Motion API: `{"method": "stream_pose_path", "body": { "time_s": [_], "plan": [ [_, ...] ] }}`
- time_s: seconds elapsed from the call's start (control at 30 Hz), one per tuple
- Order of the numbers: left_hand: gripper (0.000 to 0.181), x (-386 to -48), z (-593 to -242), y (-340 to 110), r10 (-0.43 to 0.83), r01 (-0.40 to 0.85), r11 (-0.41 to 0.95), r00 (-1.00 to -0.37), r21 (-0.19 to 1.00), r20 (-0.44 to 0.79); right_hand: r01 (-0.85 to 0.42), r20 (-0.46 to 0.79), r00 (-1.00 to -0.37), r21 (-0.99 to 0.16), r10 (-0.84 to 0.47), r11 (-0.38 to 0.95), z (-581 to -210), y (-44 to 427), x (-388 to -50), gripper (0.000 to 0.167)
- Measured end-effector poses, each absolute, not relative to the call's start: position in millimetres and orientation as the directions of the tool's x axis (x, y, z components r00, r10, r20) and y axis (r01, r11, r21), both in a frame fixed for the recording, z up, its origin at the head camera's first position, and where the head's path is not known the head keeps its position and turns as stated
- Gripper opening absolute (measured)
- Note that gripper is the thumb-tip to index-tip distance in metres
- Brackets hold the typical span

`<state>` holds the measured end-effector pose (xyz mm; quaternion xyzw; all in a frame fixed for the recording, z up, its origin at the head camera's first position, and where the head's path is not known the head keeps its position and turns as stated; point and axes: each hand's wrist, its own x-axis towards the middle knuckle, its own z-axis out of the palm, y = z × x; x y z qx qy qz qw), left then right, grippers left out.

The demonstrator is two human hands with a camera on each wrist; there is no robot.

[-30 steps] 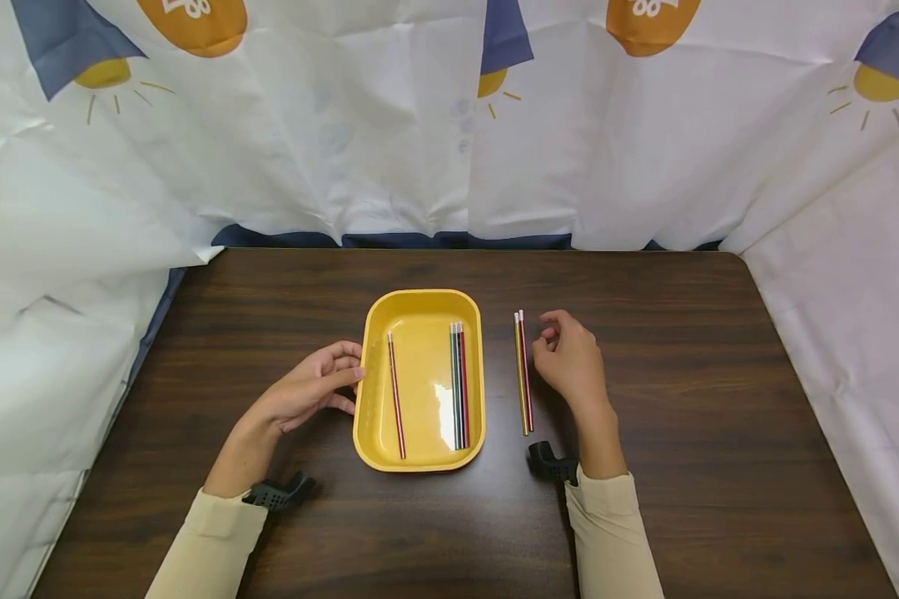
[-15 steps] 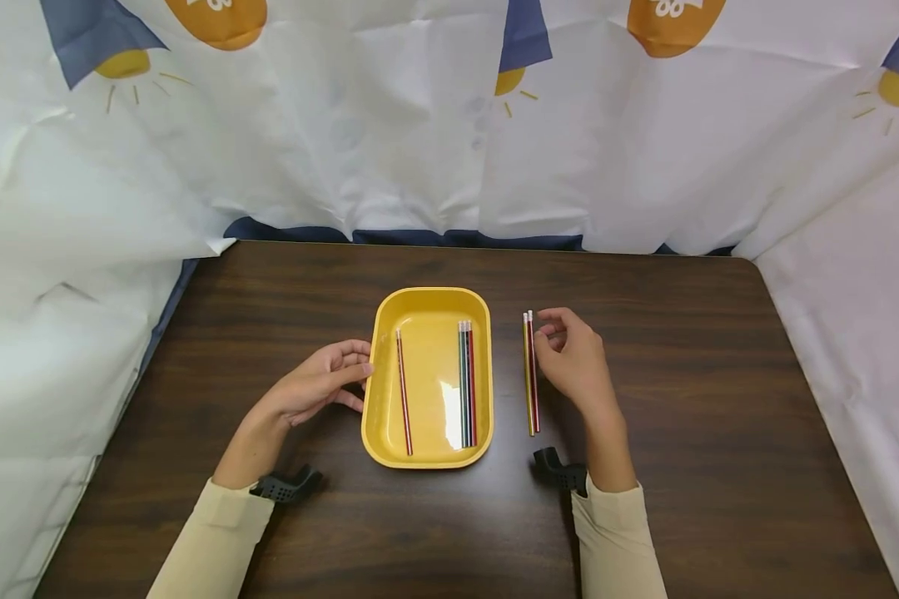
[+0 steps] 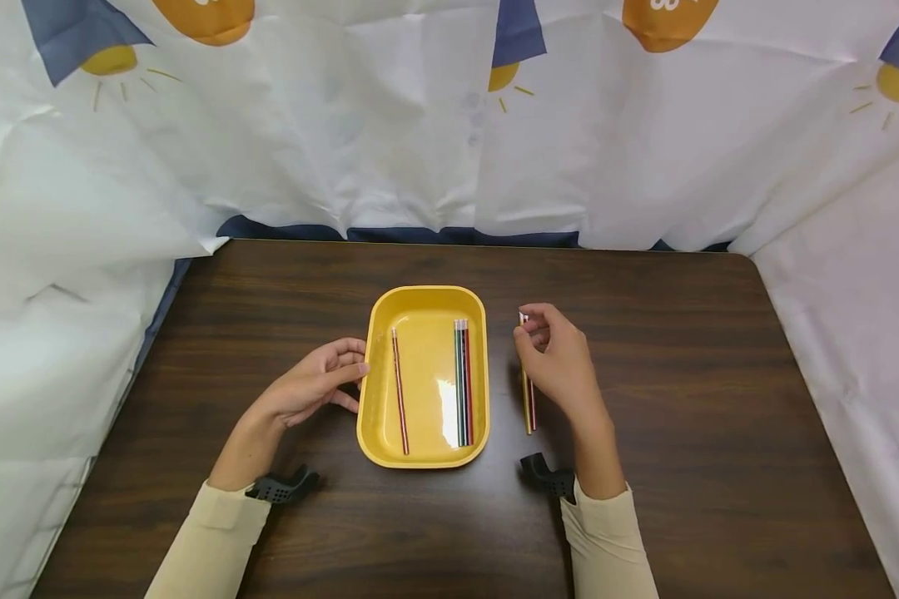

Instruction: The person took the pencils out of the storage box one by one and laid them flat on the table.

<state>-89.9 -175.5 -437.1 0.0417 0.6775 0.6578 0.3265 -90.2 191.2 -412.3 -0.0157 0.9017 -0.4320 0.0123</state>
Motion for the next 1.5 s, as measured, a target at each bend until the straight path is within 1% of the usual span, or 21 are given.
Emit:
{"method": "stream_pose_path", "body": {
  "time_s": [0.23,0.4,0.53,0.73,0.9,1.1,1.23,1.33,1.5],
  "plan": [
    [0.044,-87.9,-435.8,-180.4,0.471,-0.370,0.131,-0.794,0.920,-0.386,-0.037,-0.023,-0.996,-0.782,-0.088,0.622,-407.9,176.6,-93.2,0.037],
    [0.048,-89.4,-435.3,-176.8,0.485,-0.371,0.134,-0.784,0.919,-0.388,-0.035,-0.032,-0.995,-0.780,-0.096,0.625,-400.3,170.9,-93.4,0.038],
    [0.049,-91.2,-437.1,-173.6,0.491,-0.372,0.134,-0.780,0.919,-0.387,-0.053,-0.016,-0.994,-0.783,-0.106,0.620,-396.8,165.7,-95.7,0.037],
    [0.049,-90.1,-437.0,-173.0,0.485,-0.381,0.133,-0.780,0.915,-0.396,-0.100,-0.005,-0.984,-0.806,-0.177,0.584,-396.7,152.6,-103.3,0.036],
    [0.049,-90.6,-438.2,-173.8,0.489,-0.366,0.124,-0.786,0.922,-0.378,-0.143,-0.003,-0.969,-0.806,-0.246,0.574,-393.7,142.4,-110.7,0.037],
    [0.050,-91.1,-437.6,-175.8,0.487,-0.355,0.133,-0.790,0.925,-0.373,-0.154,-0.032,-0.952,-0.809,-0.305,0.567,-388.9,128.0,-121.2,0.037],
    [0.050,-91.6,-437.0,-176.9,0.491,-0.354,0.134,-0.787,0.926,-0.372,-0.182,-0.017,-0.943,-0.808,-0.332,0.560,-385.6,118.5,-126.8,0.035],
    [0.050,-92.4,-436.5,-176.8,0.496,-0.354,0.131,-0.786,0.926,-0.370,-0.199,-0.008,-0.940,-0.800,-0.342,0.565,-384.1,113.1,-130.2,0.034],
    [0.050,-92.9,-436.4,-176.4,0.501,-0.367,0.129,-0.778,0.921,-0.380,-0.187,-0.060,-0.930,-0.771,-0.361,0.608,-386.3,103.8,-134.0,0.036]
  ]
}}
